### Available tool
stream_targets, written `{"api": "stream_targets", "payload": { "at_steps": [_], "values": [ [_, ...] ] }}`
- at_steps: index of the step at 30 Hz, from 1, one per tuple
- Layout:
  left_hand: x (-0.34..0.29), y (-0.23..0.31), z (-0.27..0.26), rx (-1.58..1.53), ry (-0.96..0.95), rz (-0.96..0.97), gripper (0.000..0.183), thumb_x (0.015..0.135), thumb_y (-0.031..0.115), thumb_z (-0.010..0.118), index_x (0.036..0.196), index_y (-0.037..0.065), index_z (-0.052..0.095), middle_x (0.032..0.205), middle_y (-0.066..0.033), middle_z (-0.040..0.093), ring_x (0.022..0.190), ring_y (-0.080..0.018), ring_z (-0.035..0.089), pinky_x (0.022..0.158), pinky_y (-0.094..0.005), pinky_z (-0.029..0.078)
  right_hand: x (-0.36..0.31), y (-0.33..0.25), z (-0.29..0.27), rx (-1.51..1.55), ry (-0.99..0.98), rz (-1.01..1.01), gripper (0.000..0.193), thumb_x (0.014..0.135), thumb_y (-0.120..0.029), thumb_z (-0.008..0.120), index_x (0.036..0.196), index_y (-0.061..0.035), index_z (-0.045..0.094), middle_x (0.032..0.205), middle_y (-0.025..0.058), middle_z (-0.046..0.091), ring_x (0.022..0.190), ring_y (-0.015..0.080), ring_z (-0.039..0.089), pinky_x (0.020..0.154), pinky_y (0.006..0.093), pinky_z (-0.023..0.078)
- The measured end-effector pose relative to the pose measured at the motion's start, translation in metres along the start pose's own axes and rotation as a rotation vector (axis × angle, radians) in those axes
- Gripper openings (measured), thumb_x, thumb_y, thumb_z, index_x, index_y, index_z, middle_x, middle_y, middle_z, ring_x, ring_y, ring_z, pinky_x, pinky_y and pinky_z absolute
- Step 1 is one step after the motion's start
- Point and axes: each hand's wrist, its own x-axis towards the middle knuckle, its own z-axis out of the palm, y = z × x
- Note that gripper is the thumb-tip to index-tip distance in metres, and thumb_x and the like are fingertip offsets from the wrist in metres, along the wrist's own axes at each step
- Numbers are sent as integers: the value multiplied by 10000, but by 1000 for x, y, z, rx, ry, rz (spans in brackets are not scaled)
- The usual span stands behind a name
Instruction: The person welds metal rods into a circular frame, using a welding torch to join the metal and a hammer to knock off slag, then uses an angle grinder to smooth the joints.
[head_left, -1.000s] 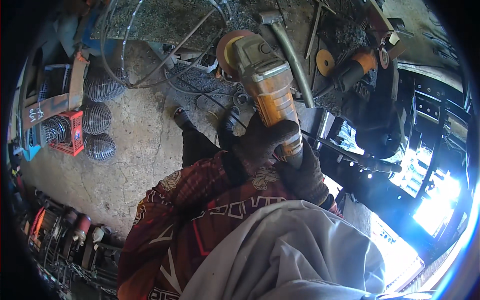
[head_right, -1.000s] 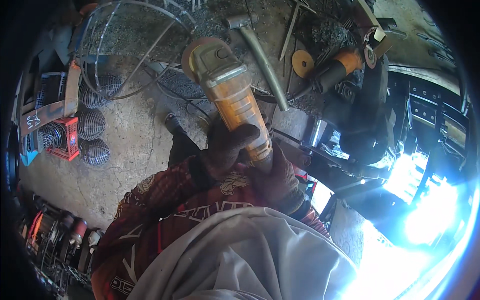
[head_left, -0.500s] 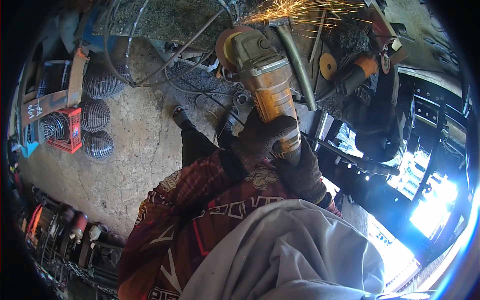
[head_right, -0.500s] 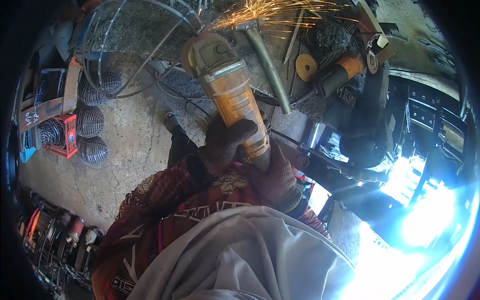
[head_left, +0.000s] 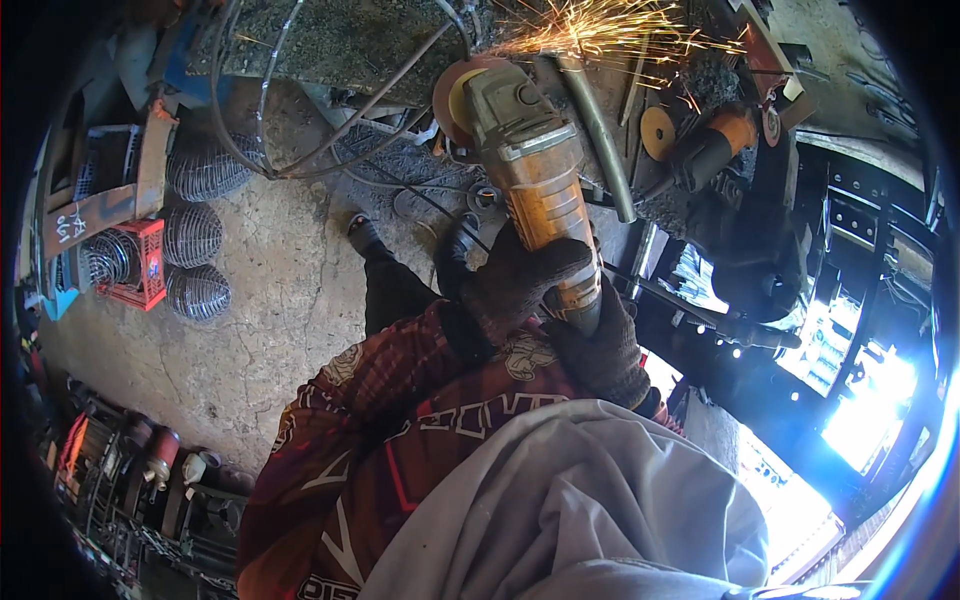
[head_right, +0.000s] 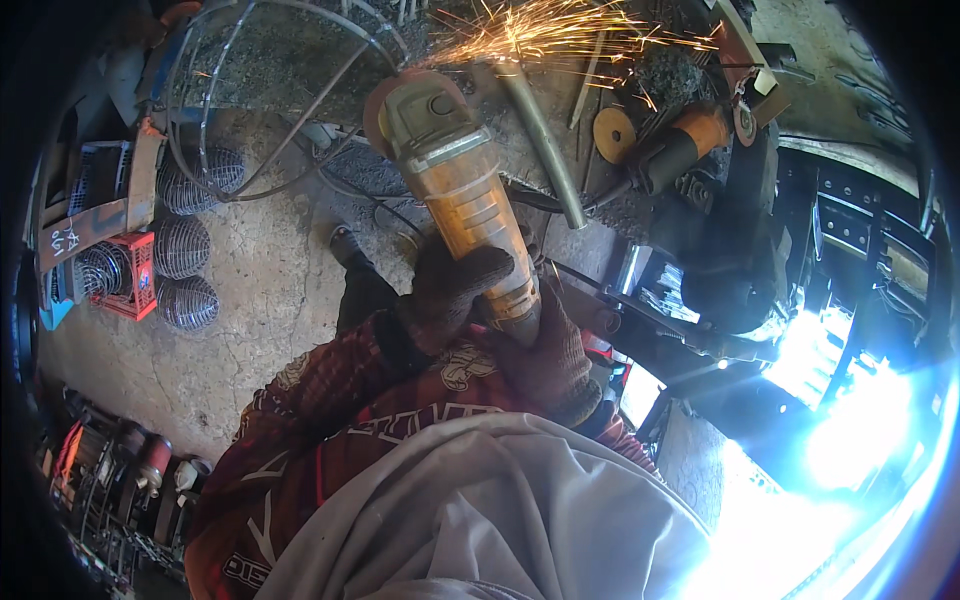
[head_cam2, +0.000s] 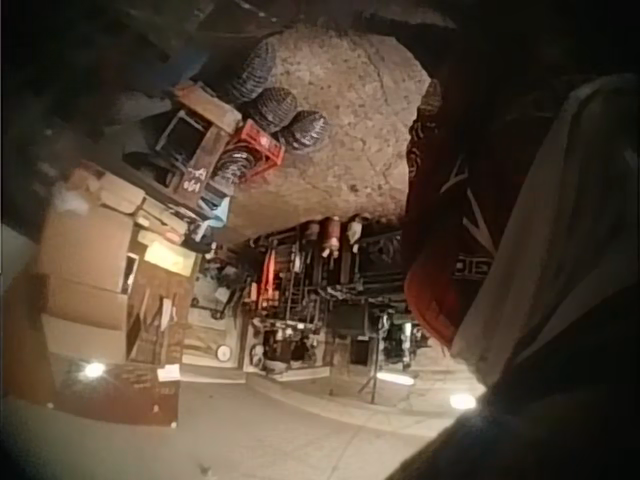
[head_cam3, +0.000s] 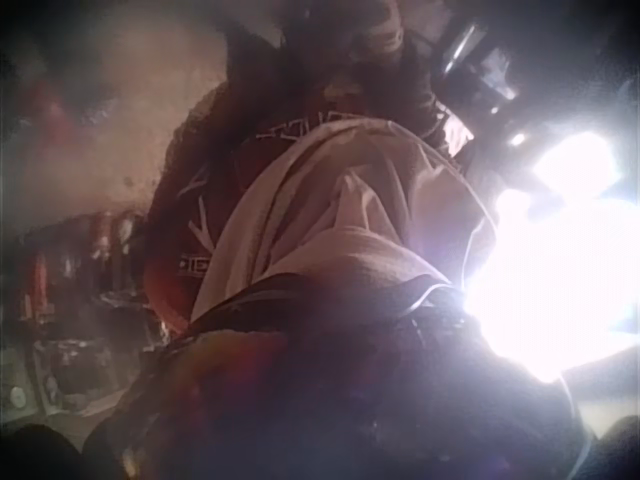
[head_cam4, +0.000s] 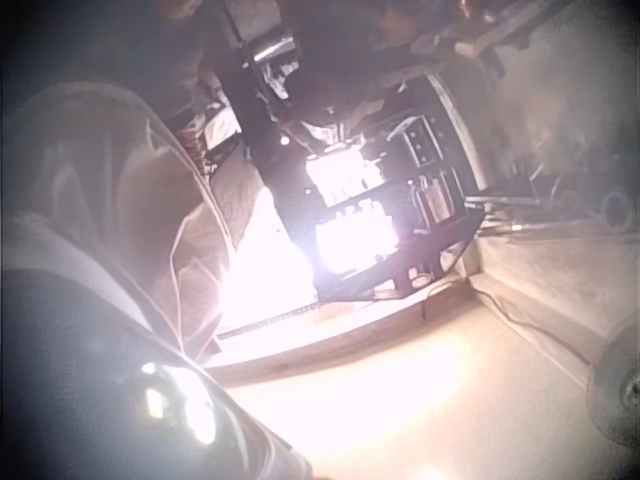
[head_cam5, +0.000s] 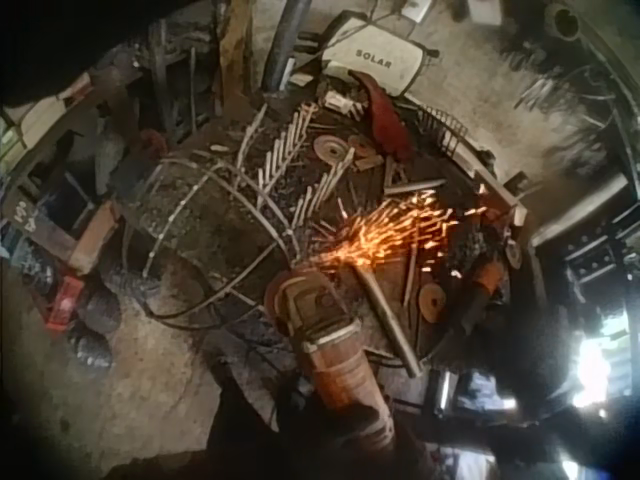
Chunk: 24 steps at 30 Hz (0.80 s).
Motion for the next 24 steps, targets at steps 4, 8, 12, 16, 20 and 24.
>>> {"api": "stream_targets", "payload": {
  "at_steps": [4,8,12,16,20,24],
  "values": [
    [5,-5,-2,-27,-23,18,430,822,180,771,1175,34,572,1017,-69,653,926,-173,652,820,-332,551,0,4,1,-33,25,-28,670,743,-157,809,1336,-25,526,1148,163,698,1060,256,689,895,398,543],
    [9,-10,-4,-15,-28,44,448,818,213,768,1163,-2,580,1013,-110,670,903,-202,678,814,-352,568,-4,2,4,99,21,35,672,748,-144,808,1344,-35,518,1158,161,692,1061,256,686,889,396,545],
    [6,-5,1,48,-76,-44,418,827,158,779,1174,44,576,1004,-40,640,903,-144,643,797,-312,547,-8,5,3,66,48,64,651,755,-142,808,1333,-42,524,1150,149,695,1049,246,687,881,386,544],
    [2,-3,12,81,-103,-35,393,829,157,784,1152,50,587,969,-29,641,878,-141,644,793,-317,548,-18,16,2,77,60,24,644,756,-164,817,1320,-42,531,1133,128,699,1030,225,684,878,377,538],
    [-13,-3,18,135,-65,-20,380,834,161,782,1142,52,587,955,-26,638,862,-137,641,776,-315,548,-28,26,5,156,57,-61,638,760,-182,818,1312,-33,535,1114,114,699,1001,198,676,872,371,534],
    [-23,8,7,254,-156,-71,376,845,180,775,1140,44,585,957,-24,636,857,-134,635,763,-313,547,-50,13,22,276,49,-39,629,776,-186,798,1322,-32,524,1124,89,672,1008,167,642,878,356,523]
  ]
}}
